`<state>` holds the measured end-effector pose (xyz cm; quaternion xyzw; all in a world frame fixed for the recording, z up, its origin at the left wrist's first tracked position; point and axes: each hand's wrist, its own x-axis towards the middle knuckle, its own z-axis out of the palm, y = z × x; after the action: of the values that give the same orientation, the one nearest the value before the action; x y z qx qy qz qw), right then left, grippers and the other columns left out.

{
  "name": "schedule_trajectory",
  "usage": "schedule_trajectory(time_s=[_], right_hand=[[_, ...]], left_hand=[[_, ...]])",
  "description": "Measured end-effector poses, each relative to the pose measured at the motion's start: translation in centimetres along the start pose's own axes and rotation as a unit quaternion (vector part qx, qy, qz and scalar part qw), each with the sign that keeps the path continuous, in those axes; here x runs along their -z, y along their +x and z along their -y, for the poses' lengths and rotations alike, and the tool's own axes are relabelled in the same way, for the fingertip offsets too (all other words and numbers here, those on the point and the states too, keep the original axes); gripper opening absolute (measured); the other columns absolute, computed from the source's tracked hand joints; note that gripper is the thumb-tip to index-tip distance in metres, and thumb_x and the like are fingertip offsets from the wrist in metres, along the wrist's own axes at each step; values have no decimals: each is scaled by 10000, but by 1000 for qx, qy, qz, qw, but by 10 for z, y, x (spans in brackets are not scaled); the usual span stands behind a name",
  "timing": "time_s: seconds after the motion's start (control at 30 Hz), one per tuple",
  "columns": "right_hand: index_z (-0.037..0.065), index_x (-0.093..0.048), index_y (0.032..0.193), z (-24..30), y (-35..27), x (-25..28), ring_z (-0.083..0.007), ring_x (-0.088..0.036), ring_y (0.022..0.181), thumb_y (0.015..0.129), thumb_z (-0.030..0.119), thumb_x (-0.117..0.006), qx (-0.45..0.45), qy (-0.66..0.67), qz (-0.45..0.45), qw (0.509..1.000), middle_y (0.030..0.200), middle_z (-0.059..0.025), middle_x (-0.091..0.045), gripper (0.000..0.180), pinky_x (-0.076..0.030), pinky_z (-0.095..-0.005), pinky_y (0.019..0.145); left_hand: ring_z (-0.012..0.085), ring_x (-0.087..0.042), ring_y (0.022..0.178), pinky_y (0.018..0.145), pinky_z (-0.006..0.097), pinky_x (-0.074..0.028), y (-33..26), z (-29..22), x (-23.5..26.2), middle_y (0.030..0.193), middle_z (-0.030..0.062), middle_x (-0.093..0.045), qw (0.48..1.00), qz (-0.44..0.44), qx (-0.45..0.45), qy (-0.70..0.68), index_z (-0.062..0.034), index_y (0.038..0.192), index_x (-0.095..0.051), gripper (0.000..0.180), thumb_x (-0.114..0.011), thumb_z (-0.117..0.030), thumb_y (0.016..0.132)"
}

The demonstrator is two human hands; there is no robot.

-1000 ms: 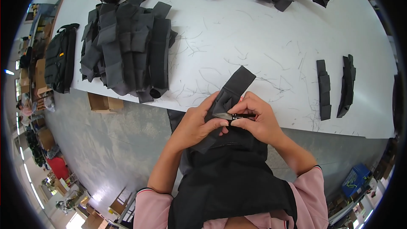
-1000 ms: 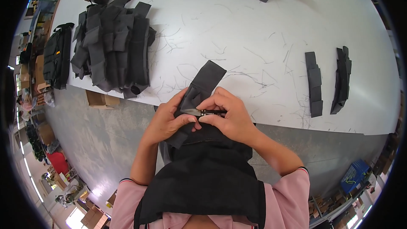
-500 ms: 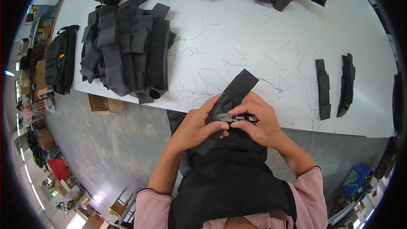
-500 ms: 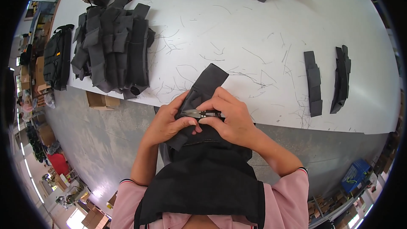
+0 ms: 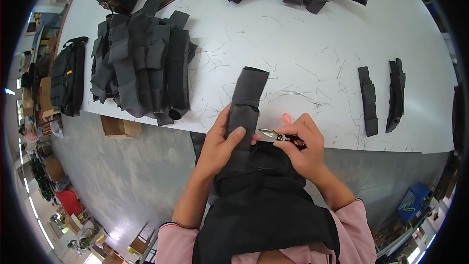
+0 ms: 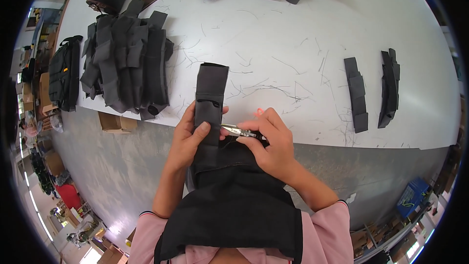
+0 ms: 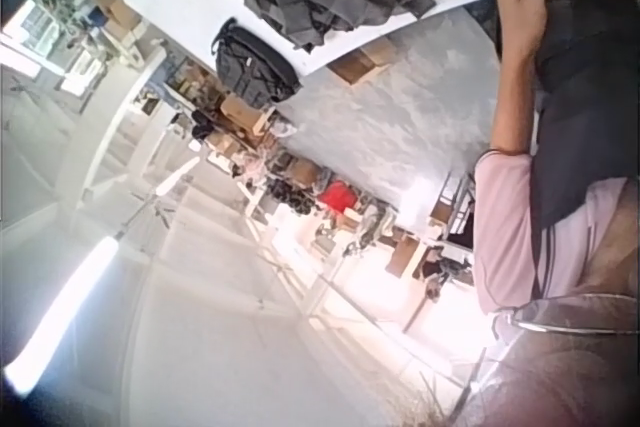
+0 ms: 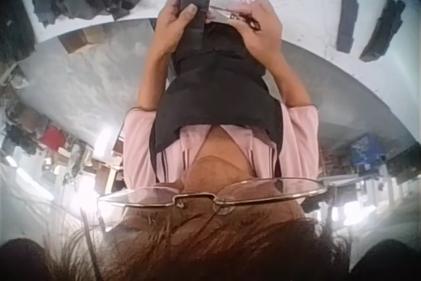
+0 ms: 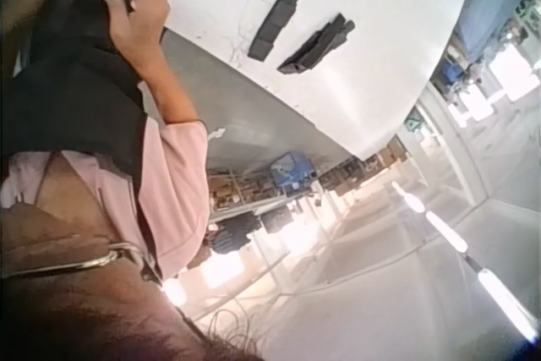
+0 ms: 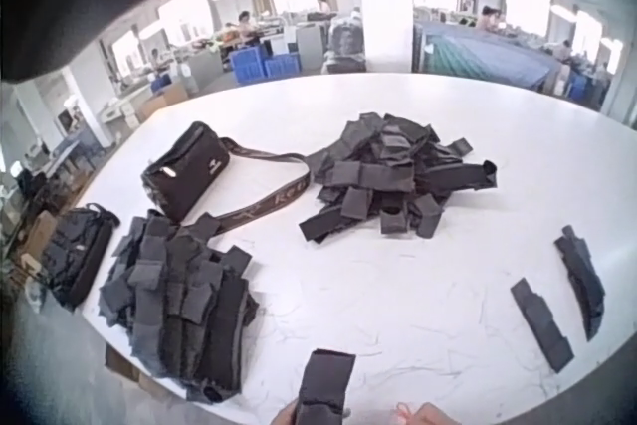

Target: Cutting small notches or trimming edges of black fabric strips using small scissors in a factory setting.

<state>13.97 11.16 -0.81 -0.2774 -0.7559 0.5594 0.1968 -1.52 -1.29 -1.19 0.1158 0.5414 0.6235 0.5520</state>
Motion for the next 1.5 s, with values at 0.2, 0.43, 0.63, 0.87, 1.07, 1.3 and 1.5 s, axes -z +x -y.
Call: schedule_trajectory(time_s=[0.2, 0.43, 0.63, 0.87, 1.07, 1.3, 1.5], right_hand=[[63, -637, 892, 3, 3, -3, -203, -474, 553, 689, 35, -728, 46, -107, 19, 993, 736, -52, -451, 224, -454, -326, 602], [61, -633, 890, 3, 6, -9, -204, -502, 568, 696, 23, -718, 63, -100, -10, 993, 758, -61, -462, 216, -407, -311, 511], [64, -640, 905, 3, 1, -5, -207, -511, 567, 699, 24, -713, 57, -81, -44, 994, 755, -61, -474, 222, -416, -303, 509], [87, -642, 938, 9, 5, -14, -212, -513, 559, 695, 69, -723, 80, -154, -21, 985, 750, -51, -470, 256, -403, -320, 478], [82, -637, 927, 8, 3, -20, -212, -517, 557, 696, 77, -725, 77, -155, -48, 984, 752, -57, -474, 246, -410, -319, 483], [73, -631, 924, 4, 0, -23, -216, -517, 555, 702, 71, -722, 65, -110, -81, 988, 743, -60, -475, 240, -413, -317, 481], [69, -630, 927, 8, 0, -19, -216, -511, 557, 691, 63, -731, 71, -136, -70, 986, 748, -68, -475, 257, -409, -317, 477]], left_hand=[[186, -592, 979, 840, 312, -497, 0, 0, -7, 1267, 184, -520, 999, -6, -2, -54, -17, 1421, -236, 518, -428, -161, 962], [267, -629, 918, 820, 355, -512, 2, 2, -7, 1258, 268, -498, 993, -36, 9, -109, -27, 1364, -274, 523, -439, -165, 887], [237, -590, 1026, 872, 334, -487, 2, -1, -6, 1273, 233, -509, 995, -26, 12, -96, -22, 1374, -243, 537, -367, -62, 853], [254, -561, 1082, 936, 363, -447, 0, 2, -15, 1292, 229, -483, 992, -67, -22, -104, -42, 1370, -229, 575, -387, -12, 818], [280, -566, 1043, 933, 397, -446, -2, 0, -25, 1281, 229, -467, 988, -85, -41, -119, -48, 1304, -267, 530, -414, -4, 797], [271, -563, 1037, 939, 396, -439, -2, 1, -23, 1291, 203, -463, 989, -78, -29, -122, -61, 1314, -246, 522, -386, 6, 815], [281, -548, 1083, 950, 408, -438, -3, 1, -23, 1298, 198, -451, 989, -62, -25, -133, -64, 1338, -234, 551, -368, 17, 810]])
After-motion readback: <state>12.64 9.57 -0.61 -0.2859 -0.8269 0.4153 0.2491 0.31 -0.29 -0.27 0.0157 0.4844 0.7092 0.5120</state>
